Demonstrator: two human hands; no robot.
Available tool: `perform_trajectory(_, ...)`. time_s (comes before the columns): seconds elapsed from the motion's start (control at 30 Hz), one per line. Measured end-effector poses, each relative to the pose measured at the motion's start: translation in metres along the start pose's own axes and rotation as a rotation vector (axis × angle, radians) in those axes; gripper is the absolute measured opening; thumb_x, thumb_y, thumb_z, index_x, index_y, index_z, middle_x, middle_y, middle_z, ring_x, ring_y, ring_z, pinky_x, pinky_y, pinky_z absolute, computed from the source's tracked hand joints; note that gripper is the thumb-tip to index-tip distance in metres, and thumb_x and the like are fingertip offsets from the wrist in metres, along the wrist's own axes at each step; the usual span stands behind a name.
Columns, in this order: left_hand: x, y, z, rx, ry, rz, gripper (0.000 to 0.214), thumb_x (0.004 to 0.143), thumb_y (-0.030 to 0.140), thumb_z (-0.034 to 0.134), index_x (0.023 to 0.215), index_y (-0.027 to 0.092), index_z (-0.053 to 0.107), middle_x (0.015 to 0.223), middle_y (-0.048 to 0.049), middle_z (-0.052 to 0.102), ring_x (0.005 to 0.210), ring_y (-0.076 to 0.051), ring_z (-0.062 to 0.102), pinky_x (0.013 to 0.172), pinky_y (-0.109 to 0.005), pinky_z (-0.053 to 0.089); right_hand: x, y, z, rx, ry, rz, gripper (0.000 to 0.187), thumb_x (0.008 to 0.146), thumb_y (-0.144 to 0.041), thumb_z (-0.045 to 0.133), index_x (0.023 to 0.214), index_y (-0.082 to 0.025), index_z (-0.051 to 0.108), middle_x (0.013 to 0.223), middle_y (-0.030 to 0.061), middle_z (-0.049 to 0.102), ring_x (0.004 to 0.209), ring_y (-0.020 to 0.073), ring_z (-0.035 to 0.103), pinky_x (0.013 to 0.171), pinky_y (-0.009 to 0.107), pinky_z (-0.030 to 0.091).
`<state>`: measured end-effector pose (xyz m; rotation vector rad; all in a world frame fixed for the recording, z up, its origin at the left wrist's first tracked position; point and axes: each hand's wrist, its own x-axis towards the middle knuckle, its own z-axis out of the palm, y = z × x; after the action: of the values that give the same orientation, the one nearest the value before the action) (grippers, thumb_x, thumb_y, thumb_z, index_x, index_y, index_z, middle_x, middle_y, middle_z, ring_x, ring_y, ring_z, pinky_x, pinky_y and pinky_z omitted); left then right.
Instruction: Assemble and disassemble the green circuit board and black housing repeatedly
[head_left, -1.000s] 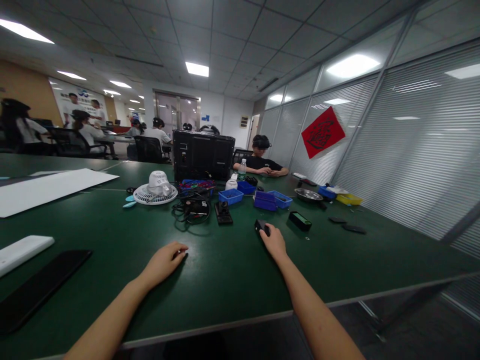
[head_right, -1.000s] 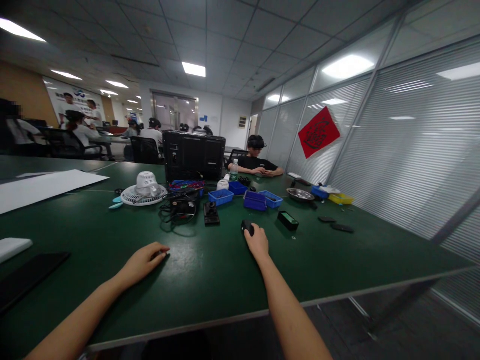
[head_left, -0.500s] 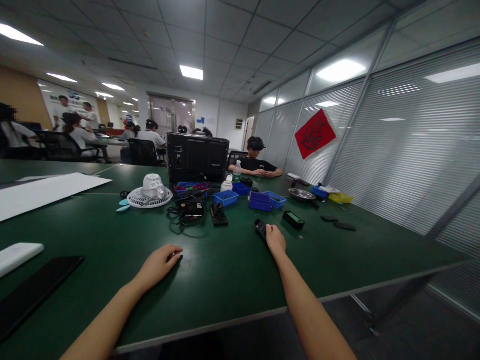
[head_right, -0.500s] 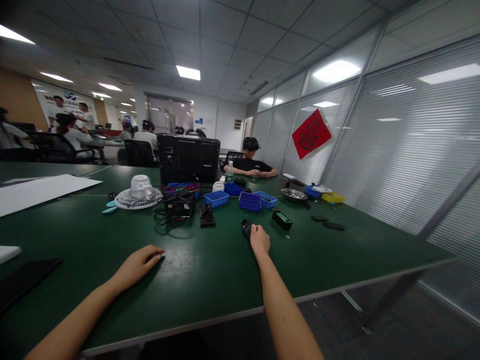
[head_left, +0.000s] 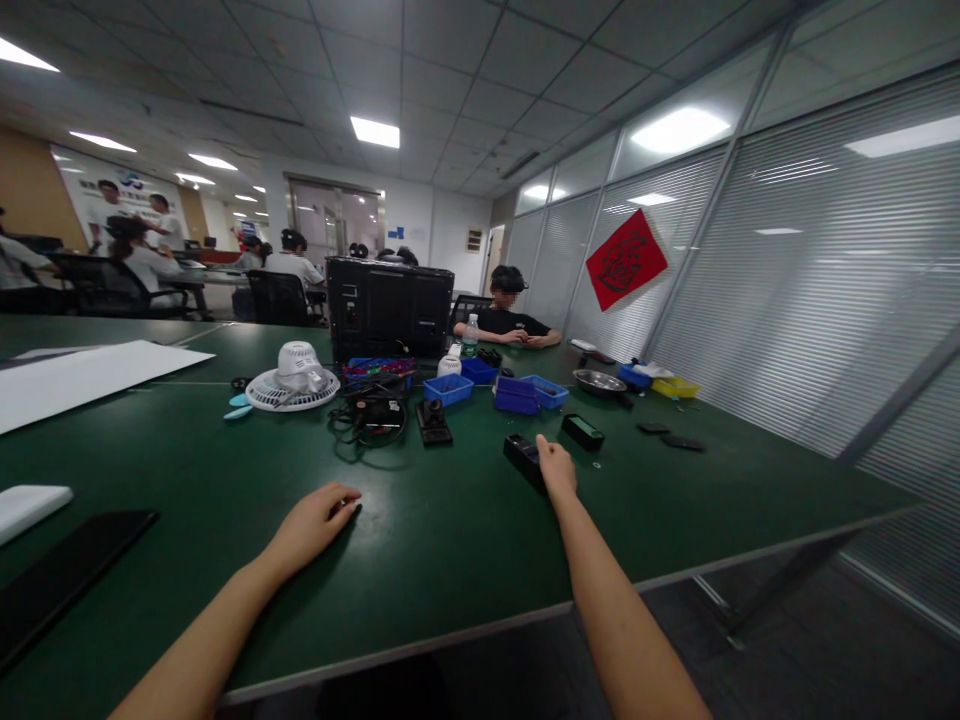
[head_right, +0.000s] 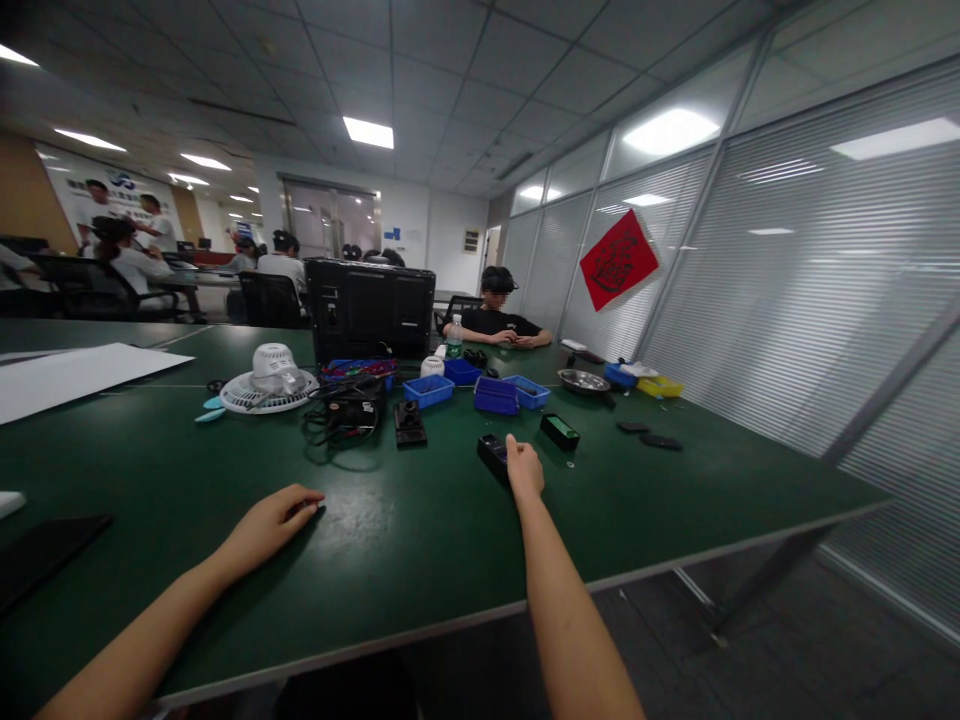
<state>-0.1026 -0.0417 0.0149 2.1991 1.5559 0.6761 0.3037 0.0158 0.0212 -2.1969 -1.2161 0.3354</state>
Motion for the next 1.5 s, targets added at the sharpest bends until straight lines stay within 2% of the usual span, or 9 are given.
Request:
perform_trajectory(0.07,0.000,0.000,0.000,0.005,-0.002,0.001,0.036,0.079,0.041,0.041,0.098,0.020,0.062,0.096,-0.0052,0.063,0.086,-0.018,0.058,0.080,-0.030,0.043,-0.003,-0.001,0.000,-0.039,-0.036,-0.013,0.067,0.076,-0.064,0.035,0.114,-0.012,0.052,0.110,0.0157,0.058,0.099,0.0264,0.056,0.076,0.033,0.043)
perform_trajectory(0.17,0.000,-0.001,0.000,0.005,0.007,0.001,0.035,0.078,0.041,0.042,0.097,0.020,0.062,0.096,-0.0052,0.063,0.086,-0.019,0.058,0.081,-0.030,0.043,-0.009,-0.004,0.000,-0.143,-0.063,-0.027,0.068,0.066,-0.061,0.054,0.115,-0.014,0.051,0.108,0.0147,0.060,0.100,0.0285,0.055,0.076,0.036,0.043)
perform_trajectory(0.37,0.000,0.000,0.000,0.022,0.008,0.003,0.034,0.078,0.040,0.042,0.096,0.020,0.063,0.096,-0.0046,0.063,0.087,-0.018,0.058,0.080,-0.028,0.044,-0.014,-0.008,-0.004,-0.124,-0.033,-0.010,0.052,0.069,-0.056,0.053,0.102,-0.015,0.057,0.099,0.0136,0.062,0.092,0.0275,0.058,0.070,0.035,0.045)
perform_trajectory(0.53,0.000,0.001,-0.001,0.028,-0.001,0.000,0.034,0.078,0.040,0.042,0.097,0.021,0.063,0.096,-0.0044,0.063,0.085,-0.018,0.058,0.078,-0.028,0.044,-0.015,-0.009,-0.006,0.060,0.218,-0.057,0.054,0.074,-0.057,0.047,0.105,-0.014,0.055,0.096,0.0136,0.062,0.090,0.0263,0.057,0.074,0.033,0.043)
perform_trajectory(0.7,0.000,0.001,0.000,0.000,0.008,0.001,0.034,0.078,0.041,0.042,0.096,0.021,0.063,0.095,-0.0050,0.063,0.087,-0.019,0.057,0.081,-0.029,0.043,-0.034,-0.013,-0.007,0.161,0.491,-0.363,0.053,0.080,-0.049,0.043,0.119,-0.012,0.043,0.111,0.0139,0.054,0.102,0.0236,0.050,0.087,0.031,0.037)
perform_trajectory(0.87,0.000,-0.002,0.001,-0.003,0.005,0.007,0.034,0.079,0.041,0.042,0.097,0.020,0.062,0.097,-0.0048,0.063,0.088,-0.018,0.057,0.081,-0.029,0.043,-0.048,-0.022,0.002,0.097,0.370,-0.680,0.046,0.081,-0.038,0.048,0.121,-0.016,0.043,0.114,0.0104,0.049,0.105,0.0212,0.047,0.090,0.030,0.037)
perform_trajectory(1.07,0.001,-0.005,0.002,0.013,-0.001,0.014,0.035,0.079,0.041,0.041,0.098,0.020,0.061,0.098,-0.0053,0.062,0.089,-0.018,0.057,0.081,-0.030,0.043,-0.049,-0.027,0.018,-0.240,0.175,-0.690,0.046,0.077,-0.026,0.056,0.122,-0.023,0.047,0.112,0.0099,0.045,0.102,0.0223,0.045,0.084,0.032,0.040)
perform_trajectory(1.27,0.001,-0.002,0.001,0.015,-0.001,0.016,0.035,0.079,0.041,0.041,0.097,0.020,0.062,0.096,-0.0052,0.063,0.088,-0.019,0.057,0.081,-0.031,0.043,-0.062,-0.034,0.020,-0.524,0.228,-0.820,0.047,0.074,-0.024,0.061,0.119,-0.024,0.049,0.116,0.0129,0.045,0.102,0.0260,0.041,0.084,0.037,0.035)
perform_trajectory(1.5,0.001,-0.005,0.002,0.041,-0.008,0.018,0.036,0.079,0.041,0.040,0.099,0.020,0.062,0.098,-0.0050,0.062,0.088,-0.018,0.058,0.082,-0.030,0.043,-0.075,-0.043,0.024,-0.421,0.218,-1.026,0.029,0.082,-0.035,0.051,0.107,-0.022,0.059,0.114,0.0111,0.049,0.097,0.0238,0.043,0.082,0.035,0.034)
